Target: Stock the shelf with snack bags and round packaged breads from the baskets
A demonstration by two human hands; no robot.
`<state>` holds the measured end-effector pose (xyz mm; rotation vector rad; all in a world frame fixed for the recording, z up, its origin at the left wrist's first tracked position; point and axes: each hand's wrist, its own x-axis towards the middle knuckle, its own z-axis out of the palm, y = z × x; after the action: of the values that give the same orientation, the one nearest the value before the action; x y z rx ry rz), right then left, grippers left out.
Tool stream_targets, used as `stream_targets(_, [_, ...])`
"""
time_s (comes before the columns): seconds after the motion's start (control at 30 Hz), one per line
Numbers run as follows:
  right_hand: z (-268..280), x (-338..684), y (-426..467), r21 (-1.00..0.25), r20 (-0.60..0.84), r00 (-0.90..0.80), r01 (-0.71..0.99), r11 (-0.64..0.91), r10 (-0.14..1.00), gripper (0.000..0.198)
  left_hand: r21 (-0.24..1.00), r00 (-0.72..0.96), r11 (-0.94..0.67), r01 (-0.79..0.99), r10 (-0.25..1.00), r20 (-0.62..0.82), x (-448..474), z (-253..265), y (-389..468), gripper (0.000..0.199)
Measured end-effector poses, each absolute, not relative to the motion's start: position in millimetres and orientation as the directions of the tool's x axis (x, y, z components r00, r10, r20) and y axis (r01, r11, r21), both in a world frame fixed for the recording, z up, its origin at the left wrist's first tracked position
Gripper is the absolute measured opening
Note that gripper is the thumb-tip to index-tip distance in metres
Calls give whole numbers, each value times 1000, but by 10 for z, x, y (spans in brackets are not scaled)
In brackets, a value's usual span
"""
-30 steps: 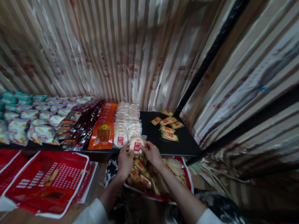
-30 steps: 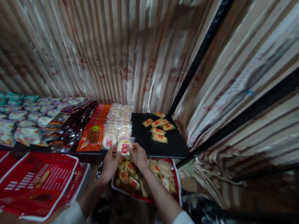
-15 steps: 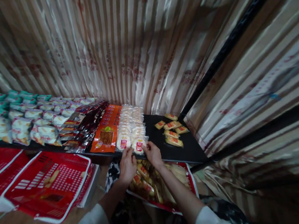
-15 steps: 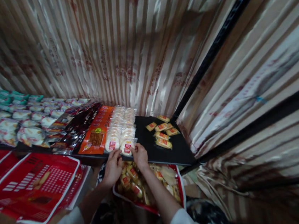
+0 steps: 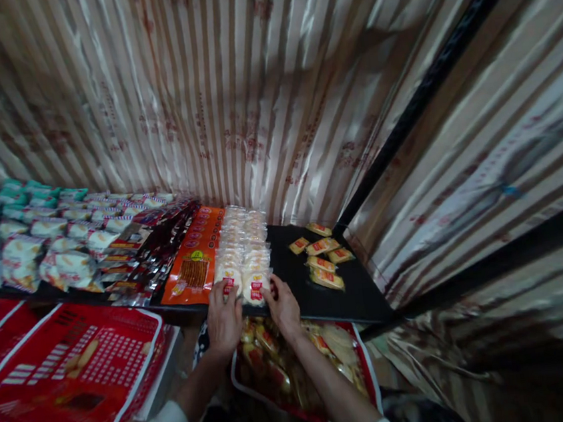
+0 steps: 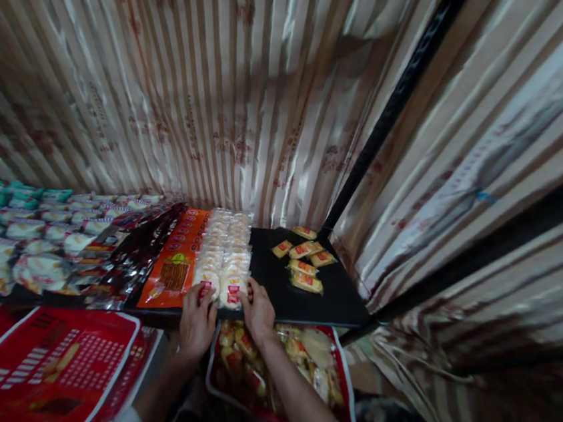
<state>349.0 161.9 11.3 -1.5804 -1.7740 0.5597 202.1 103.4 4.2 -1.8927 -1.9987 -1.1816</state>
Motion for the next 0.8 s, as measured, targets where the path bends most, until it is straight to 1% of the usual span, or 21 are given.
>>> stream_targets(0.13, [171, 3464, 1585, -696, 186, -3, 706, 134, 983, 42, 409, -164, -144, 901, 760, 629, 2009, 12, 1036, 28])
stream_targets(0.3, [187, 3449, 1578, -716, 154, 28, 691, 92, 988, 42, 408, -165, -136, 903, 767, 620, 2066, -4, 992, 31])
stream_targets(0.4, [142, 3459, 1585, -755, 148, 47, 651, 82, 988, 47, 372, -116, -155, 915, 783, 611, 2110, -11, 934, 38])
stream_targets(0.47, [94, 3479, 1577, -806, 164, 67, 585, 94, 984, 54, 345, -95, -149, 927, 796, 598, 2125, -11, 905, 41])
stream_targets(0.53, [41, 3508, 1549, -854, 221, 74, 496, 156, 972, 59, 348, -131, -101, 932, 801, 584, 2120, -12, 897, 43])
stream_targets(0.6, [-6, 3540, 1504, -860, 317, 64, 439, 258, 946, 57, 371, -192, -49, 927, 789, 583, 2096, -26, 915, 44])
stream_targets(0.67, [-36, 3568, 1454, -808, 432, 19, 452, 378, 901, 46, 389, -219, -42, 920, 769, 601, 2059, -61, 953, 43])
stream_targets(0.73, [-43, 3581, 1417, -712, 527, -79, 503, 490, 846, 35, 397, -205, -76, 915, 759, 618, 2021, -114, 996, 42])
stream_targets(0.8, [-29, 3575, 1404, -617, 562, -192, 551, 562, 805, 27, 401, -180, -109, 910, 766, 617, 1992, -173, 1027, 42])
